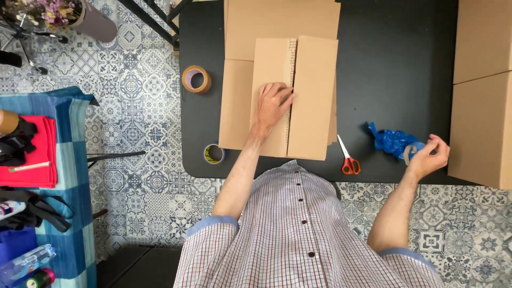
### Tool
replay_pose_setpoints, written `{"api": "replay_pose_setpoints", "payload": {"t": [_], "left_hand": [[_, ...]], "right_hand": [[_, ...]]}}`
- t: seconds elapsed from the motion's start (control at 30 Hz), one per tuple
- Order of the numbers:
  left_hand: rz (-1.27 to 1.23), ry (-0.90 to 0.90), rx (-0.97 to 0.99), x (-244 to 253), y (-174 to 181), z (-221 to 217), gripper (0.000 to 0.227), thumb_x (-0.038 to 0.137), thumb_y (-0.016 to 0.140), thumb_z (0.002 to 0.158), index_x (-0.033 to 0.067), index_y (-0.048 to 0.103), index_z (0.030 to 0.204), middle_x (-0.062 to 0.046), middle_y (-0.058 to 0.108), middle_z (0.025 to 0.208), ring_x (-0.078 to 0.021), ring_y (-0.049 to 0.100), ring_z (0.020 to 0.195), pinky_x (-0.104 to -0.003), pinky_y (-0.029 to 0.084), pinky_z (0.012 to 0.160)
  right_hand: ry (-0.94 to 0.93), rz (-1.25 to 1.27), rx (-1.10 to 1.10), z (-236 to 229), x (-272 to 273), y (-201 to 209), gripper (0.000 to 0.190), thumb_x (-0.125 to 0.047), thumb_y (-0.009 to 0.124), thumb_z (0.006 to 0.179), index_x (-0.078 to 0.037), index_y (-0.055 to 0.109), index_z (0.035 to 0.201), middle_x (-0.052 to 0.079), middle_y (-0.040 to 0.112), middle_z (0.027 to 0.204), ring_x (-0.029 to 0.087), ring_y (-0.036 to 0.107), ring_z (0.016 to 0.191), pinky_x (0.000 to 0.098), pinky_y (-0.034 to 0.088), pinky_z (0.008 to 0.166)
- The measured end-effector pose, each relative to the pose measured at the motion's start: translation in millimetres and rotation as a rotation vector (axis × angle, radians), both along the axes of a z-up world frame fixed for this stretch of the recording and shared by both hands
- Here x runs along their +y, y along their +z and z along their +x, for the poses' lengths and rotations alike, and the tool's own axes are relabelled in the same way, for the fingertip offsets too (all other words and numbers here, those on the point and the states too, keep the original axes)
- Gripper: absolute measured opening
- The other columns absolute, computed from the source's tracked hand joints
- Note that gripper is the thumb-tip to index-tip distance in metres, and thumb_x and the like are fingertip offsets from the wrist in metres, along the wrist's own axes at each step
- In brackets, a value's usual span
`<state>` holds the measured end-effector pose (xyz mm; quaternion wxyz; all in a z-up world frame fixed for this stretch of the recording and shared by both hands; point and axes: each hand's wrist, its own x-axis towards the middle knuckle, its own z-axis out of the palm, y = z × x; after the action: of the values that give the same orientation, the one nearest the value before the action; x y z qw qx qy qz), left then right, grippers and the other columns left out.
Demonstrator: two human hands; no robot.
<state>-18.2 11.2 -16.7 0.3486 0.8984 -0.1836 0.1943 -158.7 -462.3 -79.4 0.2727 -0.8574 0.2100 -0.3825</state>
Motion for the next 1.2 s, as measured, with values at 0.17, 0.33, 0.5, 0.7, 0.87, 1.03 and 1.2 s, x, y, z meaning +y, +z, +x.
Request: {"api": "replay_pose_setpoints", "payload": {"t": [0.17,0.33,0.5,0.7,0.87,1.03,1.2], "left_hand": [[-0.073,-0.042,0.093,15.8,22.9,-29.8,0.029,0.019,0.076,0.091,0.0104,0.072,0.118,-0.007,0.068,0.118,-0.0251,0.061,0.114,-0.047,0.038,0.109],[-0.226,0.050,0.221,44.1,47.5,-67.0,0.030,0.010,0.076,0.091,0.0102,0.072,0.121,-0.014,0.064,0.129,-0.0367,0.058,0.125,-0.056,0.039,0.112],[-0.558,0.124,0.833,72.6,74.7,-113.6,0.099,0.023,0.084,0.083,0.0173,0.024,0.162,-0.032,0.018,0.163,-0.0504,0.021,0.149,-0.062,0.019,0.123],[-0.795,0.162,1.040,56.3,71.3,-143.4,0.085,0.027,0.068,0.095,0.0082,0.019,0.162,-0.038,0.026,0.158,-0.0507,0.030,0.144,-0.059,0.029,0.120],[-0.835,0.201,0.970,55.3,27.9,-152.2,0.083,0.030,0.069,0.096,0.0171,0.022,0.163,-0.026,0.025,0.163,-0.0403,0.024,0.149,-0.052,0.027,0.122],[-0.789,0.190,0.901,52.7,39.9,-142.0,0.079,0.029,0.067,0.097,0.0095,0.024,0.161,-0.027,0.024,0.164,-0.0410,0.021,0.151,-0.053,0.024,0.123],[-0.717,0.208,0.903,55.6,37.8,-123.0,0.082,0.038,0.067,0.098,0.0076,0.024,0.161,-0.024,0.025,0.164,-0.0360,0.022,0.152,-0.048,0.019,0.126]], "right_hand": [[0.385,0.219,0.072,9.9,77.2,38.4,0.023,0.000,0.048,0.109,0.007,0.071,0.110,0.021,0.067,0.101,0.031,0.067,0.088,0.0390,0.054,0.074],[0.793,0.407,0.199,10.7,209.7,106.6,0.023,0.000,0.055,0.102,0.005,0.065,0.121,0.026,0.063,0.122,0.044,0.058,0.122,0.0516,0.046,0.101],[0.751,0.700,0.583,-1.7,276.6,102.8,0.091,-0.014,0.074,0.090,-0.012,0.021,0.164,0.031,0.013,0.165,0.051,0.016,0.151,0.0619,0.016,0.124],[0.538,0.964,0.669,-7.8,283.4,111.2,0.105,-0.026,0.081,0.084,-0.015,0.014,0.164,0.032,0.020,0.164,0.046,0.019,0.153,0.0566,0.013,0.128],[0.601,1.068,0.618,-9.1,275.3,82.6,0.094,-0.023,0.069,0.093,-0.021,0.010,0.166,0.023,0.010,0.170,0.037,0.007,0.157,0.0535,0.009,0.128],[0.699,1.329,0.507,-3.5,255.2,56.6,0.081,-0.010,0.045,0.097,-0.023,0.007,0.166,0.012,0.002,0.173,0.032,0.003,0.159,0.0505,0.008,0.128],[0.855,1.127,0.466,21.4,254.5,102.7,0.083,-0.012,0.044,0.092,-0.019,0.008,0.167,0.013,0.002,0.173,0.029,-0.001,0.159,0.0476,0.002,0.129]]}}
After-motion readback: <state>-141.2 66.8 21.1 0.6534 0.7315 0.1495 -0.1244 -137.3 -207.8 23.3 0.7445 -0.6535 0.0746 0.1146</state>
